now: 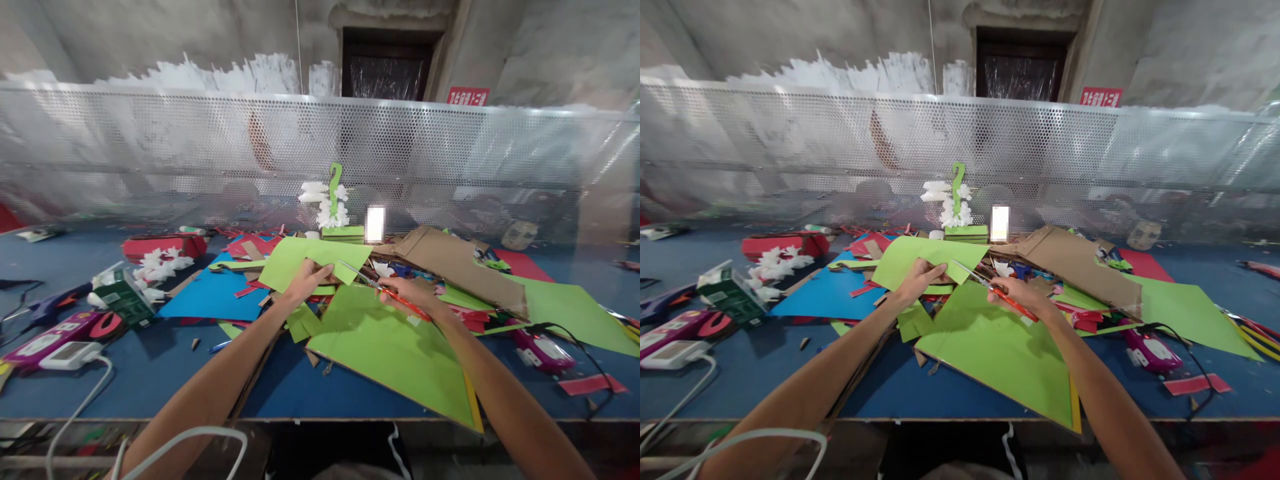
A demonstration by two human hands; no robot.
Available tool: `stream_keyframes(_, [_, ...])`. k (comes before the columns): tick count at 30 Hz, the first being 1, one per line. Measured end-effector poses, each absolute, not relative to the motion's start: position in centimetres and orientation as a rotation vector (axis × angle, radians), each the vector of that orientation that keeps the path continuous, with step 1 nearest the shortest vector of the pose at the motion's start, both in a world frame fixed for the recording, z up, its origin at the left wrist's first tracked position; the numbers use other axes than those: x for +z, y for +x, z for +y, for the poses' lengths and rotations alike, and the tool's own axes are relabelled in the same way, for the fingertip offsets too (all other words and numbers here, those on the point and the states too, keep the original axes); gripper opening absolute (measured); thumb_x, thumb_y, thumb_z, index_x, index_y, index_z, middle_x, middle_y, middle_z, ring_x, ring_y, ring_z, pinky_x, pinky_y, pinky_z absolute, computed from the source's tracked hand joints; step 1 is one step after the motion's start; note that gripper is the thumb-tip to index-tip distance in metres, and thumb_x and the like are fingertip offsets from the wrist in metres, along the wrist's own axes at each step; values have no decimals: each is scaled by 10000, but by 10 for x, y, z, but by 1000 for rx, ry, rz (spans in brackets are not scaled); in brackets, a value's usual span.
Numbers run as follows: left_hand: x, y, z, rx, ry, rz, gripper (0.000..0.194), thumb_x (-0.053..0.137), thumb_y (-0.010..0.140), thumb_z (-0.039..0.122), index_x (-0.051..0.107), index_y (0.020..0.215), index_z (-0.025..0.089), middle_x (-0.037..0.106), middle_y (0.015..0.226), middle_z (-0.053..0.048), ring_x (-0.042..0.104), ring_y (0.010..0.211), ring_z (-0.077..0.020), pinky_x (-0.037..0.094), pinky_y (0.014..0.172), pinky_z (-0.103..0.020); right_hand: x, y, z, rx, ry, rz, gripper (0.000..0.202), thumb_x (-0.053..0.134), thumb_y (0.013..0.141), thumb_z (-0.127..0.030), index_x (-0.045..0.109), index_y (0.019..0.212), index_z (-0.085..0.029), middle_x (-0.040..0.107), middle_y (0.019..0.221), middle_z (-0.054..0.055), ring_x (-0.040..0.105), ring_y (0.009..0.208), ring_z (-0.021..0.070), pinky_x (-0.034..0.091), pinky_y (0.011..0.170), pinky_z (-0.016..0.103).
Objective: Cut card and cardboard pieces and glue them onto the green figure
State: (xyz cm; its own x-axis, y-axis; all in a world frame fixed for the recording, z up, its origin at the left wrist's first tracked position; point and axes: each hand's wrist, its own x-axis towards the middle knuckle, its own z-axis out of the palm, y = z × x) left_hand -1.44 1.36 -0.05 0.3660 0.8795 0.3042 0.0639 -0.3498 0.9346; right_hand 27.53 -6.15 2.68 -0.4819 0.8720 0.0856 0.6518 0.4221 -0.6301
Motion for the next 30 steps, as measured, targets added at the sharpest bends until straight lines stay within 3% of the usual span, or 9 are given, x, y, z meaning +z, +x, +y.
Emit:
stream_keyframes(9, [-1,-12,12,1127,1669,839,486,766,767,620,729,669,146,764,704,-109,719,666,-223,628,753,-374,23,277,-59,783,-1353,-2241,494,593,883,-679,584,829,-188,498,661,-29,457,597,144,305,568,261])
stream_keyframes(15, [-6,-12,16,1122,1633,842,460,773,769,602,736,701,149,769,721,-106,718,677,-220,622,752,-363,27,274,-61,778,-1365,-2243,535,583,863,-723,596,844,-189,554,695,-7,494,627,160,330,576,267])
stream_keyframes(23, [-9,-8,16,1060,1644,822,457,772,774,588,745,692,139,767,707,-107,708,654,-201,593,714,-324,29,267,-64,870,-1275,-2224,621,562,823,-793,594,879,-176,506,711,-13,425,608,137,313,557,265])
stream_keyframes(30, [-11,-8,16,1074,1643,802,453,772,780,595,753,694,150,774,705,-97,715,659,-208,588,719,-328,28,267,-65,924,-1330,-2158,516,632,828,-708,547,811,-199,433,625,-52,385,565,126,271,545,261])
